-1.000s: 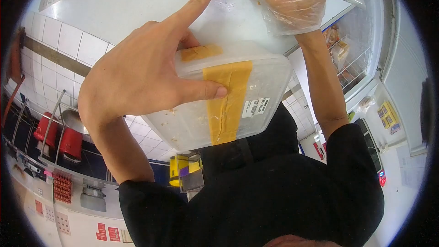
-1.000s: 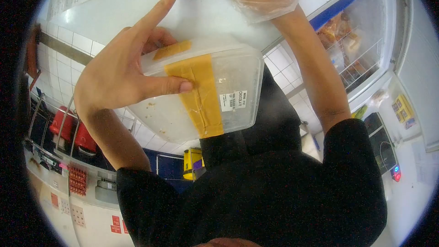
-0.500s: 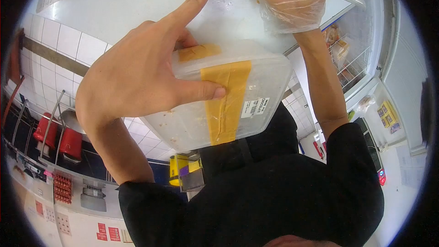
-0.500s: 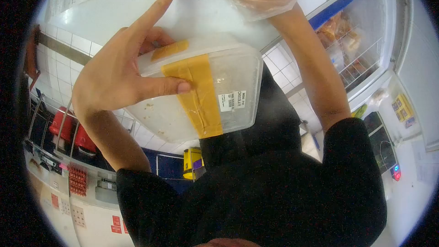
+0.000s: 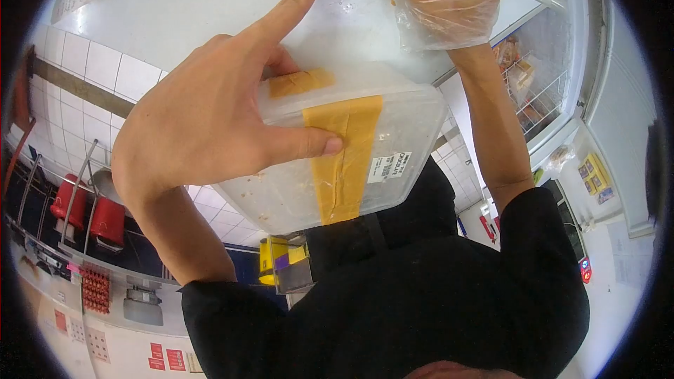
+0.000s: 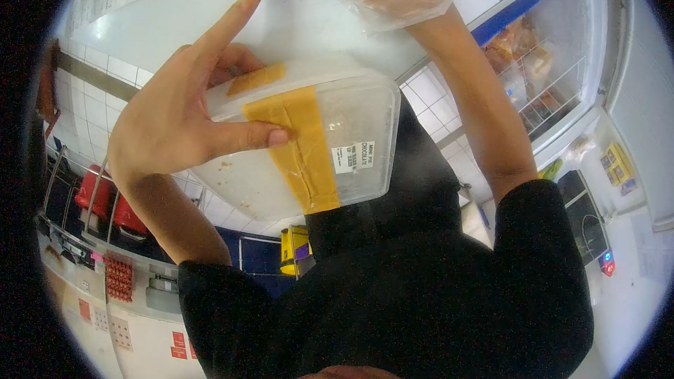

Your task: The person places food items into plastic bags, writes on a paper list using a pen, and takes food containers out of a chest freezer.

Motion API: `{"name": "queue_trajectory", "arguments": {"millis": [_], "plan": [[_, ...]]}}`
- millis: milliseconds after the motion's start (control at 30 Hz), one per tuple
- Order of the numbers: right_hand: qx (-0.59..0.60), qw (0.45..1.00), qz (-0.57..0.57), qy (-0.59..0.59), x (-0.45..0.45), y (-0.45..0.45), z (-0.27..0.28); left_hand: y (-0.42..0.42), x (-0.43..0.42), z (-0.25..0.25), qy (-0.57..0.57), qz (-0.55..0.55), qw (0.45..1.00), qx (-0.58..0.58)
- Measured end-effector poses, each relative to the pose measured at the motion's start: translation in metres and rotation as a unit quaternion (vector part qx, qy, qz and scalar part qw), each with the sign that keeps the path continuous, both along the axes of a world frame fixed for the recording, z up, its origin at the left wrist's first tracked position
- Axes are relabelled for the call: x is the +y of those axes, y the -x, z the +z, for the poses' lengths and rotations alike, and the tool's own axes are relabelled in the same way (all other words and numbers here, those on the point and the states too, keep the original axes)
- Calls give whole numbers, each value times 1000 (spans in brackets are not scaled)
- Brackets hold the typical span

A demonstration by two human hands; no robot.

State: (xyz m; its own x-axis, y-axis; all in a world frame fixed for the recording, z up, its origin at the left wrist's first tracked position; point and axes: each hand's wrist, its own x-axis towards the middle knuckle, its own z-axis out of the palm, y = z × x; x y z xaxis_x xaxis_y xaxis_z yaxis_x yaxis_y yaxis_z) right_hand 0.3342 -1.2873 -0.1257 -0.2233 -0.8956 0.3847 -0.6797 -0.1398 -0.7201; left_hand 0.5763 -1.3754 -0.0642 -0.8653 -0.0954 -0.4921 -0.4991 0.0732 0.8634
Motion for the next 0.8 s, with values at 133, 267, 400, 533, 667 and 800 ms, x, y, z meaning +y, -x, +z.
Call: {"name": "queue_trajectory", "arguments": {"millis": [133,267,400,533,667,800], "plan": [[-55,996,41,59,-2,-2,-5,-3,2,-1,4,20,1000,20],[-110,994,0,4,3,-7,-1,-3,3,-1,10,33,999,35],[-118,993,-5,-4,3,-4,2,-3,3,-1,15,45,998,46],[-158,985,-26,-70,4,-8,8,-5,4,0,18,52,997,54],[-212,974,-40,-74,3,-9,5,-5,4,-1,20,56,997,59],[-134,990,-17,-44,2,-5,3,-5,4,-1,19,60,996,62]]}}
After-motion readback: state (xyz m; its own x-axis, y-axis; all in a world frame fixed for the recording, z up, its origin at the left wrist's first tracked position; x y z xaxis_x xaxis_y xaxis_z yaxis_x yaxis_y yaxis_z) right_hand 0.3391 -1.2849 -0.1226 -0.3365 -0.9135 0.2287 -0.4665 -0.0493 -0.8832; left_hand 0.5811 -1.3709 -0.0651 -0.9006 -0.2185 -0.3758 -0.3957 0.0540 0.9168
